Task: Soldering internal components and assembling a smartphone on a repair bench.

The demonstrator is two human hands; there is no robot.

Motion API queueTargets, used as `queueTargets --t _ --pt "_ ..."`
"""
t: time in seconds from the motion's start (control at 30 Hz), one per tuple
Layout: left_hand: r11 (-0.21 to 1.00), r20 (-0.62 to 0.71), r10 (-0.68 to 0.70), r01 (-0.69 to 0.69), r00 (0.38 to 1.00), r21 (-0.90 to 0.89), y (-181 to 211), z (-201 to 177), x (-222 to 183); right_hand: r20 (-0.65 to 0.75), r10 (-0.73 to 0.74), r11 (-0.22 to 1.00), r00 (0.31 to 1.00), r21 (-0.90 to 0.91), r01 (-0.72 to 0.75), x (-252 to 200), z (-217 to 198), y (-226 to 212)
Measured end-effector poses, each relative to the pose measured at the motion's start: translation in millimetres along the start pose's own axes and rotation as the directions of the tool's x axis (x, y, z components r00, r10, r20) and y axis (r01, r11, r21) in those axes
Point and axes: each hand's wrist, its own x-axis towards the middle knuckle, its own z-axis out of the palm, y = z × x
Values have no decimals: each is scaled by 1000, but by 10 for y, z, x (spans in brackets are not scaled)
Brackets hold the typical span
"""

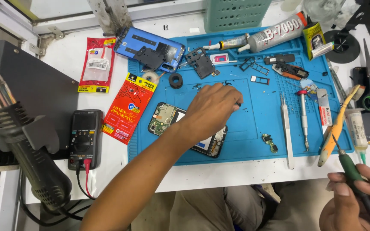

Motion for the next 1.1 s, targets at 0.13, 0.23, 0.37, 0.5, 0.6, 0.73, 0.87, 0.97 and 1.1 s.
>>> queueTargets --t 0.13,0.23,0.37,0.5,0.6,0.73,0.87,0.97,1.1 --pt "985 51 127 -132 991 114 -20 -4 15 15 -42 996 999 -84 43 54 12 -139" --pt "980 89 117 -130 989 151 -10 -34 53 -35 22 1000 999 -13 -23 42 50 -227" --pt "999 155 -16 8 988 52 66 -126 134 -10 -17 999 1000 -27 16 69 -40 -197" --pt "983 202 -124 148 971 -106 248 -310 118 38 -47 997 998 -51 49 70 -138 -183" --pt "948 271 -140 208 952 -240 469 -425 14 22 -83 996 996 -23 83 71 -206 48" --pt "928 394 -142 261 908 -266 696 -269 -207 -27 27 999 999 43 -26 15 -163 -128" --pt "961 265 -121 180 957 -211 744 -117 -335 -7 48 999 999 -19 -49 -3 -198 -156" --pt "972 210 -96 137 973 -190 740 -118 -335 -31 58 998 998 -9 -58 -6 -201 -146" --pt "974 234 -112 153 966 -167 720 -164 -266 -43 63 998 997 18 -62 -20 -233 -100"
